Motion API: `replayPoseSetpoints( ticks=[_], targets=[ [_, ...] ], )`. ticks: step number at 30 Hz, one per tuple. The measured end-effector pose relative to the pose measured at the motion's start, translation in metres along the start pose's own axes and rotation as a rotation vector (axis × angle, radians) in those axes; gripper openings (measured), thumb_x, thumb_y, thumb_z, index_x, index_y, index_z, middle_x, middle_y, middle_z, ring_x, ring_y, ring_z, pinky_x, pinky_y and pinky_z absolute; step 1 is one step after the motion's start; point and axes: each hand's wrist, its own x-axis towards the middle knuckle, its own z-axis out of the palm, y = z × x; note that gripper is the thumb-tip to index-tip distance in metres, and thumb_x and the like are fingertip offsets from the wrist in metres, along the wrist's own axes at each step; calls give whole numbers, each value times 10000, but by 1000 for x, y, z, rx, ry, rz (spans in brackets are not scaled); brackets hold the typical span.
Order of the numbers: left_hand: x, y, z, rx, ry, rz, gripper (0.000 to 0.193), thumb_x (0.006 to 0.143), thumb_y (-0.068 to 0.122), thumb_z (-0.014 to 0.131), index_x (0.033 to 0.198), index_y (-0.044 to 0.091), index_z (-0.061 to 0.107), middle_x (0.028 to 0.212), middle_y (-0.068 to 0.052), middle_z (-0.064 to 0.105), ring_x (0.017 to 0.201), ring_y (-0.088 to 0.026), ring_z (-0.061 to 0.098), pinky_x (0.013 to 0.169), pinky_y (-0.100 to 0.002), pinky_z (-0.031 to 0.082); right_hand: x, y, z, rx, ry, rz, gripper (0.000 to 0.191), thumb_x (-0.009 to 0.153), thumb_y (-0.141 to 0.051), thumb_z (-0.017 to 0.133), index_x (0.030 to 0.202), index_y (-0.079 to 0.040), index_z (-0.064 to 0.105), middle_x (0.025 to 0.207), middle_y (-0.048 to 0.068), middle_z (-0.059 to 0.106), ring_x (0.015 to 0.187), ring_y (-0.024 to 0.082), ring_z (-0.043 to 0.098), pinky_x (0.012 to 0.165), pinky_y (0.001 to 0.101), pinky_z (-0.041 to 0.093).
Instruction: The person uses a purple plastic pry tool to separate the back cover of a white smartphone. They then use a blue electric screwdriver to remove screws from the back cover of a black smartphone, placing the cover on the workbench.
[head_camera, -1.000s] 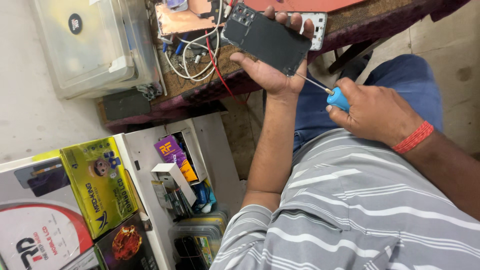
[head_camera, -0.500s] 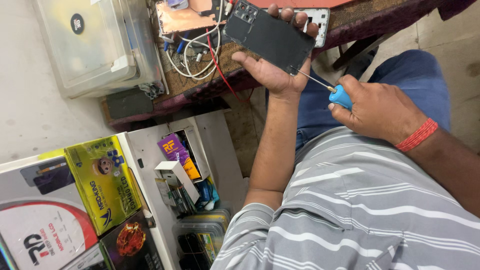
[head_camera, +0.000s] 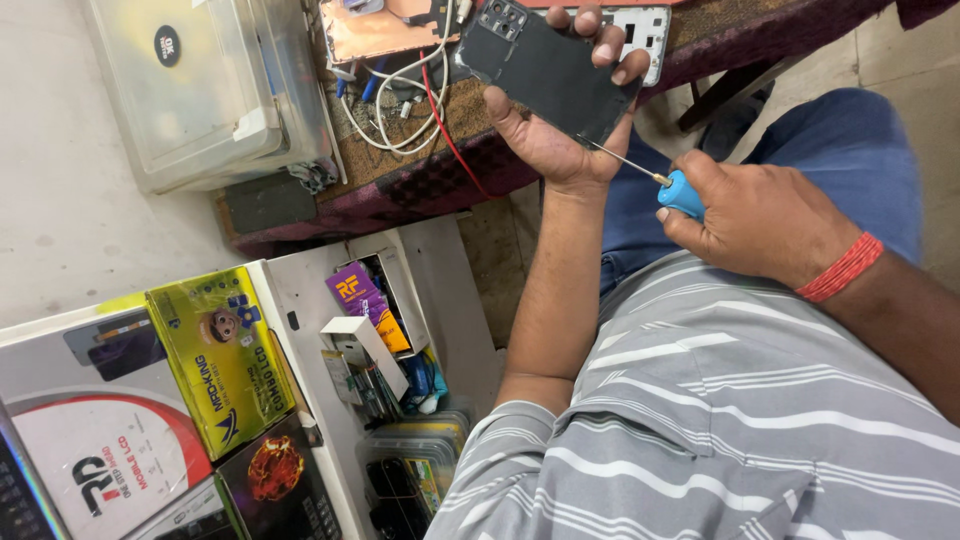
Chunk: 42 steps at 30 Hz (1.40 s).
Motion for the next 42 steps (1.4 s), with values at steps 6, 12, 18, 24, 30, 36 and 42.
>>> replayPoseSetpoints(
  ticks=[6, 12, 18, 24, 30, 36, 42],
  targets=[
    [0, 2, 0, 8, 21, -6, 686, 955, 590, 642, 1309, 10, 551, 1192, -113, 560, 1018, -210, 537, 903, -363, 439, 2, -1, 1, -44, -70, 25, 522, 920, -471, 607, 1242, -61, 570, 837, 197, 745, 731, 394, 749, 638, 495, 608],
    [2, 2, -1, 14, -11, -4, 688, 959, 605, 631, 1302, 14, 553, 1191, -116, 565, 1021, -209, 540, 905, -362, 441, 3, 1, -1, -16, -21, 48, 503, 910, -453, 621, 1231, -68, 579, 862, 185, 751, 754, 408, 739, 662, 520, 592],
    [3, 1, -2, -10, 3, -3, 687, 965, 604, 631, 1307, 15, 540, 1197, -116, 566, 1021, -208, 544, 904, -360, 445, -1, 1, -1, -35, -19, 74, 511, 917, -447, 625, 1267, -78, 579, 849, 187, 747, 759, 398, 743, 687, 504, 601],
    [3, 0, 0, 6, 1, 6, 700, 964, 616, 630, 1307, 10, 556, 1194, -113, 574, 1024, -212, 544, 909, -372, 448, 1, 1, -2, -59, -37, 60, 521, 913, -456, 631, 1250, -62, 576, 841, 181, 748, 765, 396, 744, 673, 506, 600],
    [4, -1, 4, 9, 10, 11, 723, 967, 658, 678, 1285, 16, 574, 1170, -112, 569, 1059, -227, 533, 896, -375, 439, 0, -1, -2, -32, -27, 50, 517, 906, -455, 624, 1249, -71, 583, 836, 183, 747, 752, 394, 747, 675, 502, 602],
    [4, -2, 7, -27, -12, 39, 713, 906, 657, 715, 1266, 53, 596, 1122, -86, 587, 1021, -205, 519, 887, -358, 422, 0, 0, -1, -6, -58, 48, 533, 906, -459, 616, 1262, -65, 572, 822, 195, 745, 745, 393, 750, 667, 502, 607],
    [7, -3, 8, -78, -36, 49, 690, 879, 643, 749, 1240, 77, 592, 1016, -47, 564, 956, -181, 475, 864, -336, 407, 1, -2, -3, -28, -89, 51, 538, 901, -468, 617, 1258, -68, 574, 783, 193, 740, 719, 385, 751, 641, 495, 605]
  ],
)
